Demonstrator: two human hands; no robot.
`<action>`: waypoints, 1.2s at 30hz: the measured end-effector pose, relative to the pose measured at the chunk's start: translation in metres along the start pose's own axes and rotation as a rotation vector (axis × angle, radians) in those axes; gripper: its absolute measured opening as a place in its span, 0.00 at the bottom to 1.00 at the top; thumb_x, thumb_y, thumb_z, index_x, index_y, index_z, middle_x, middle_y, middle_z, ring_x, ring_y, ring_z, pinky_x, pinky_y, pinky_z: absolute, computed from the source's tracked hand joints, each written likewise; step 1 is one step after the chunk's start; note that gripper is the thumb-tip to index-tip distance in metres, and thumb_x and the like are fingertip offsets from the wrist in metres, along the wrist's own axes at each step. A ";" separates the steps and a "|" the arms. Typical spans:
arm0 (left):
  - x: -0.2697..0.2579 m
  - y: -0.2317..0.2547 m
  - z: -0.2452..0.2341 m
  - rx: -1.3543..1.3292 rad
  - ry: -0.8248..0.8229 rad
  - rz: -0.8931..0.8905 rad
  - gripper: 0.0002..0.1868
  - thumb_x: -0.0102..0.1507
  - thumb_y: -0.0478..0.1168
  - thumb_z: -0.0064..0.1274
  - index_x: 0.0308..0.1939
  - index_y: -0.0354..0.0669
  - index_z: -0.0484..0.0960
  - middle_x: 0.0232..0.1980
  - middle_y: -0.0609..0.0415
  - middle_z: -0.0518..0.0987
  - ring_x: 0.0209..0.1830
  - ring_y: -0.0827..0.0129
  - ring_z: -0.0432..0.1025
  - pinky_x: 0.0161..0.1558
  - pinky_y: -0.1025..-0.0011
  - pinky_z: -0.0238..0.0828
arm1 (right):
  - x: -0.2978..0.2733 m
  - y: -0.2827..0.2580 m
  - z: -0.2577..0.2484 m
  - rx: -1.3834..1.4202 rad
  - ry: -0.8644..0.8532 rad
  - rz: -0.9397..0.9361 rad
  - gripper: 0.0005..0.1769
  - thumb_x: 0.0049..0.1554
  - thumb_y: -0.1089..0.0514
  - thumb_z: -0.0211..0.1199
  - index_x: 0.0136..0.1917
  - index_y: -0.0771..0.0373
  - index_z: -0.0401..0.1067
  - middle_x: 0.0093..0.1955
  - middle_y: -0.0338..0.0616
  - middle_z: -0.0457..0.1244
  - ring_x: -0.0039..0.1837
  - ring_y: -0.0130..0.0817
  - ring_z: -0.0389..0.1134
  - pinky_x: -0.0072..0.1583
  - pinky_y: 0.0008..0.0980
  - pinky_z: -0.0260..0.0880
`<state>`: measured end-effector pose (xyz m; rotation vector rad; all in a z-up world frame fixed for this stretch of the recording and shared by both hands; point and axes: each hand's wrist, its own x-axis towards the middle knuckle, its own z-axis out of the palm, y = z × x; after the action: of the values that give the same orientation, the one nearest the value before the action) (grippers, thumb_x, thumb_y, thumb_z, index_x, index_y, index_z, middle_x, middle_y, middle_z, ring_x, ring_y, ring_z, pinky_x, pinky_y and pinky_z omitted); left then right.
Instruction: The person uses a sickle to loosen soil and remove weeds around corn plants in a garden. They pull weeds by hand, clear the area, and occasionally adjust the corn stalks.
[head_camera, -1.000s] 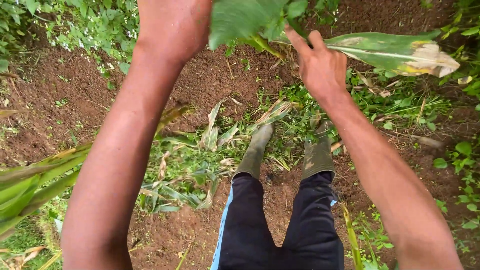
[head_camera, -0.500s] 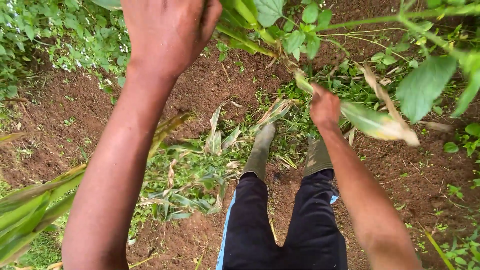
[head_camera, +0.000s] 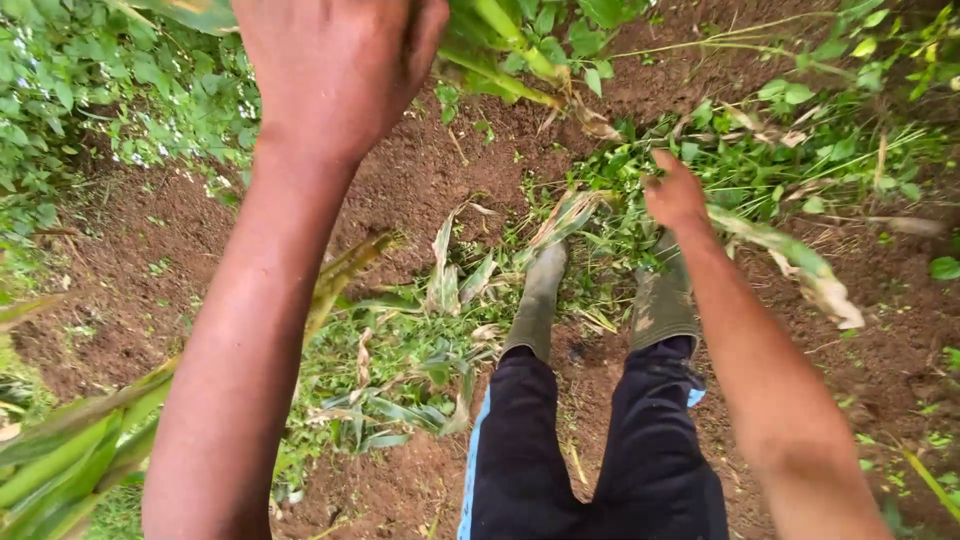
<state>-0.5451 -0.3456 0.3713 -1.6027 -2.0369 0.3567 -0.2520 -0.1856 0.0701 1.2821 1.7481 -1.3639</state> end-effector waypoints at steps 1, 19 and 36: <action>-0.002 -0.002 0.004 0.004 0.002 0.008 0.10 0.71 0.57 0.61 0.49 0.64 0.80 0.43 0.63 0.75 0.42 0.68 0.68 0.44 0.67 0.58 | 0.011 -0.019 0.009 0.013 0.000 -0.004 0.32 0.67 0.62 0.49 0.82 0.55 0.47 0.84 0.42 0.44 0.28 0.24 0.55 0.30 0.25 0.59; -0.073 -0.051 0.059 -0.060 -0.021 0.072 0.13 0.71 0.55 0.67 0.50 0.57 0.82 0.45 0.55 0.75 0.44 0.60 0.68 0.48 0.60 0.57 | 0.060 -0.104 0.094 0.525 0.506 -0.661 0.11 0.70 0.63 0.46 0.44 0.58 0.60 0.38 0.41 0.65 0.28 0.22 0.50 0.23 0.24 0.50; -0.005 -0.041 0.034 -0.139 0.061 0.185 0.16 0.71 0.52 0.73 0.50 0.51 0.84 0.47 0.48 0.75 0.46 0.52 0.68 0.52 0.54 0.57 | 0.024 -0.030 0.075 0.307 0.324 -0.066 0.12 0.69 0.68 0.48 0.54 0.67 0.74 0.37 0.47 0.65 0.28 0.31 0.64 0.24 0.24 0.70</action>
<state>-0.5964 -0.3578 0.3627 -1.8696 -1.9099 0.2327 -0.2968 -0.2489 0.0376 1.7057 1.8536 -1.5791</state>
